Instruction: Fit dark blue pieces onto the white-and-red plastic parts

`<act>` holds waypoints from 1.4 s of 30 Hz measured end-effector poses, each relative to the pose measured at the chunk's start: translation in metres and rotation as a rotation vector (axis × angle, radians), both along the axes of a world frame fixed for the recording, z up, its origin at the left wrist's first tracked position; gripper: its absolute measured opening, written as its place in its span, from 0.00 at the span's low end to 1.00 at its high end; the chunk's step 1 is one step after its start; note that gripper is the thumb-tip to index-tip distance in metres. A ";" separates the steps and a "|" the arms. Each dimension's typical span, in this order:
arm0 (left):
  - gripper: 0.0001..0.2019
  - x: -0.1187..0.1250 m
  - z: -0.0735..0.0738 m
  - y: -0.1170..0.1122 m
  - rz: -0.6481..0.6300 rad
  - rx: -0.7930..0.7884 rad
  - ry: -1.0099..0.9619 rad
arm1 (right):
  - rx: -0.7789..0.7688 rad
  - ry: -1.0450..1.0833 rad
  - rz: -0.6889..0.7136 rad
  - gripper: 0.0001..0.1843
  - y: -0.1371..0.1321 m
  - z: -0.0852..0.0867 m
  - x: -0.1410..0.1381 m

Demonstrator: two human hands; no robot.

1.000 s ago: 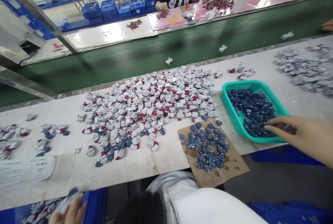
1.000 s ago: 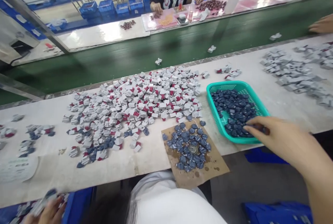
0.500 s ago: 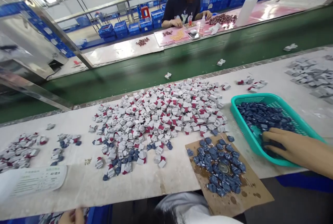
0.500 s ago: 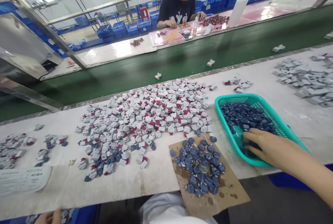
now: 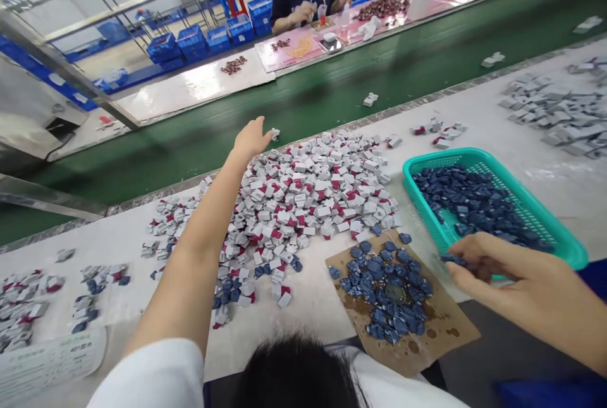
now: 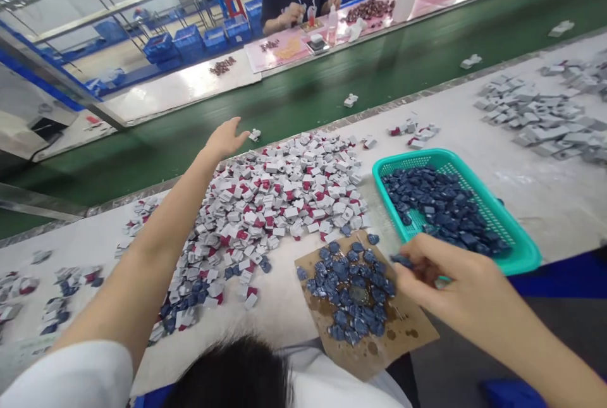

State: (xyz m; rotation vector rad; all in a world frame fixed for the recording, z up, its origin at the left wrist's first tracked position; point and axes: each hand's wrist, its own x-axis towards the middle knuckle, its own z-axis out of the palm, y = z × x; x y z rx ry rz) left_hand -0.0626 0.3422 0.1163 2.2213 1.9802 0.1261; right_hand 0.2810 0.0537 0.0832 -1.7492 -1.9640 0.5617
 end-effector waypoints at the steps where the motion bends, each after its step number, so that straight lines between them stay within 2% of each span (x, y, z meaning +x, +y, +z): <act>1: 0.31 0.003 -0.013 0.023 -0.003 -0.043 0.013 | -0.040 0.037 0.047 0.09 -0.004 0.002 -0.011; 4: 0.29 0.005 -0.040 0.064 0.003 -0.144 0.041 | -0.110 0.084 0.131 0.06 -0.017 -0.005 -0.035; 7: 0.24 0.003 -0.050 0.080 -0.009 -0.184 0.061 | -0.126 0.048 0.173 0.07 -0.029 -0.023 -0.045; 11: 0.15 0.002 -0.051 0.082 -0.030 -0.149 0.048 | -0.099 0.004 0.140 0.04 -0.037 -0.039 -0.047; 12: 0.14 0.002 -0.049 0.080 -0.028 -0.132 0.037 | -0.093 0.005 0.129 0.07 -0.038 -0.041 -0.047; 14: 0.15 0.001 -0.042 0.072 -0.013 -0.085 0.000 | -0.086 0.021 0.131 0.10 -0.037 -0.044 -0.045; 16: 0.15 -0.003 -0.033 0.060 0.007 -0.034 -0.064 | -0.096 0.055 0.153 0.08 -0.036 -0.046 -0.043; 21: 0.18 -0.026 -0.012 0.010 0.093 0.025 -0.356 | -0.205 0.098 0.237 0.08 -0.036 -0.052 -0.037; 23: 0.19 -0.038 -0.010 -0.014 0.133 0.034 -0.463 | -0.234 0.085 0.268 0.08 -0.037 -0.052 -0.035; 25: 0.16 -0.049 -0.010 -0.037 0.196 0.044 -0.579 | -0.255 0.061 0.308 0.08 -0.037 -0.051 -0.033; 30: 0.04 -0.064 -0.009 -0.096 0.472 -0.008 -1.184 | -0.303 -0.024 0.408 0.10 -0.031 -0.050 -0.031; 33: 0.06 -0.062 -0.005 -0.134 0.511 -0.085 -1.458 | -0.316 -0.051 0.460 0.11 -0.023 -0.050 -0.031; 36: 0.03 -0.055 -0.002 -0.175 0.514 -0.162 -1.643 | -0.336 -0.065 0.510 0.11 -0.016 -0.051 -0.030; 39: 0.10 -0.042 -0.003 -0.220 0.509 -0.188 -1.718 | -0.359 -0.046 0.525 0.11 -0.013 -0.052 -0.027; 42: 0.18 -0.021 -0.009 -0.262 0.493 -0.219 -1.752 | -0.381 -0.023 0.538 0.12 -0.013 -0.049 -0.024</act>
